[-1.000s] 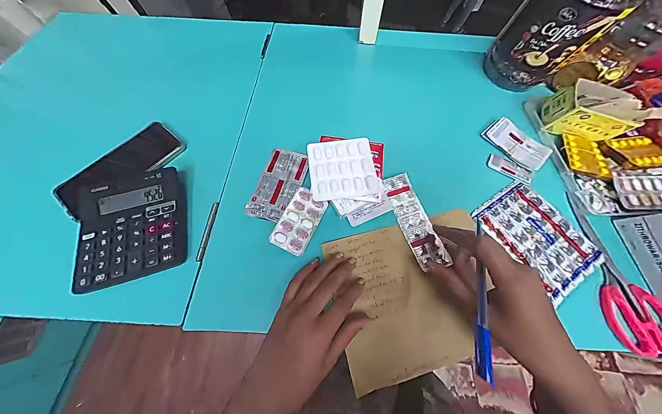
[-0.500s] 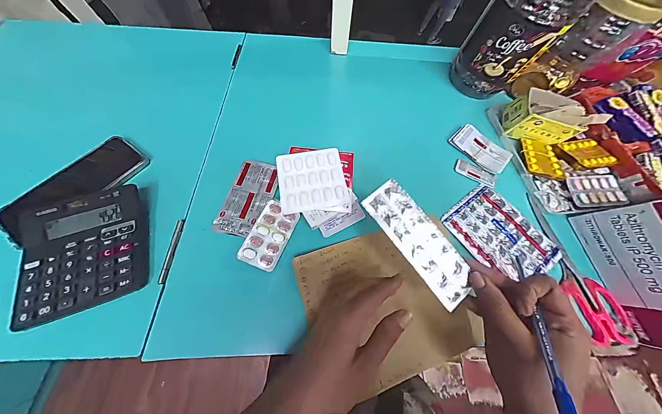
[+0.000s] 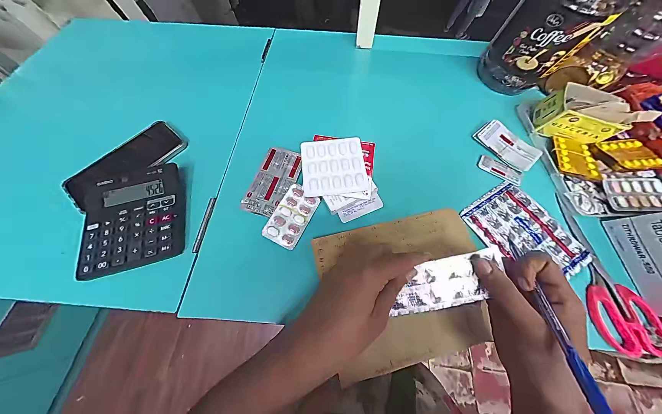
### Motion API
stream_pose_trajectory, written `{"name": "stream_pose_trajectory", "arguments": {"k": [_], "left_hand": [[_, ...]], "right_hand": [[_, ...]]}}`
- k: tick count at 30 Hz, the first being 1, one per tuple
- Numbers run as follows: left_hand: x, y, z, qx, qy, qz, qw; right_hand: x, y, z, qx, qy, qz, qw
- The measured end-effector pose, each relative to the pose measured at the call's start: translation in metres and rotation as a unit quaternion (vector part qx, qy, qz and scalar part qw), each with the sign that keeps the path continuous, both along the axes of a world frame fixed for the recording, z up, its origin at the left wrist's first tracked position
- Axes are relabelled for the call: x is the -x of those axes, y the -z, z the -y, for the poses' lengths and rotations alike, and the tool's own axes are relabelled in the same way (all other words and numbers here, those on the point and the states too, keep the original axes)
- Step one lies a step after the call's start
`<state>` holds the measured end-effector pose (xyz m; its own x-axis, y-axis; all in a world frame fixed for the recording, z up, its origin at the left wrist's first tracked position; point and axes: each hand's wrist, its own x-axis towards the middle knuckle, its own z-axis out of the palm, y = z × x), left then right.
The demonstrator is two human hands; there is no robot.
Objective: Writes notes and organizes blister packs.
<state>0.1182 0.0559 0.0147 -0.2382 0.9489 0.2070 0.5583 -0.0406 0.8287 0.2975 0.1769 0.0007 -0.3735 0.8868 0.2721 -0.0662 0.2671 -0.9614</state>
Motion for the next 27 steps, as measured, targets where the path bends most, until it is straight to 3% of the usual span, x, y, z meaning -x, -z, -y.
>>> {"name": "stream_pose_trajectory", "arguments": {"k": [5, 8, 11, 12, 14, 16, 18, 20, 24, 27], "left_hand": [[0.003, 0.013, -0.004, -0.078, -0.184, -0.184, 0.962], [-0.019, 0.022, 0.013, -0.104, -0.123, -0.205, 0.965], [-0.042, 0.040, 0.017, -0.095, -0.048, -0.253, 0.961], [-0.045, 0.046, 0.016, -0.088, -0.036, -0.270, 0.958], [-0.048, 0.053, 0.015, -0.081, -0.036, -0.287, 0.954], [-0.047, 0.055, 0.014, -0.078, -0.036, -0.288, 0.954], [-0.044, 0.055, 0.013, -0.081, -0.033, -0.282, 0.955], [-0.043, 0.055, 0.012, -0.085, -0.032, -0.276, 0.957], [-0.040, 0.055, 0.012, -0.086, -0.024, -0.261, 0.961], [-0.037, 0.052, 0.012, -0.075, -0.012, -0.253, 0.964]], "right_hand": [[0.014, 0.004, -0.022, 0.003, -0.004, 0.061, 0.998], [0.018, 0.000, -0.037, -0.014, -0.063, 0.150, 0.987], [0.010, -0.001, -0.048, -0.172, -0.066, 0.329, 0.926], [0.006, -0.003, -0.047, -0.212, -0.049, 0.347, 0.912], [-0.003, -0.005, -0.040, -0.246, -0.012, 0.312, 0.917], [-0.011, -0.003, -0.026, -0.205, -0.025, 0.226, 0.952], [-0.018, 0.001, -0.008, -0.074, -0.101, 0.154, 0.980], [-0.018, 0.008, 0.007, 0.051, -0.152, 0.125, 0.979], [-0.010, 0.016, 0.014, -0.062, -0.129, 0.198, 0.970], [-0.007, 0.020, 0.014, -0.075, -0.134, 0.191, 0.970]]}}
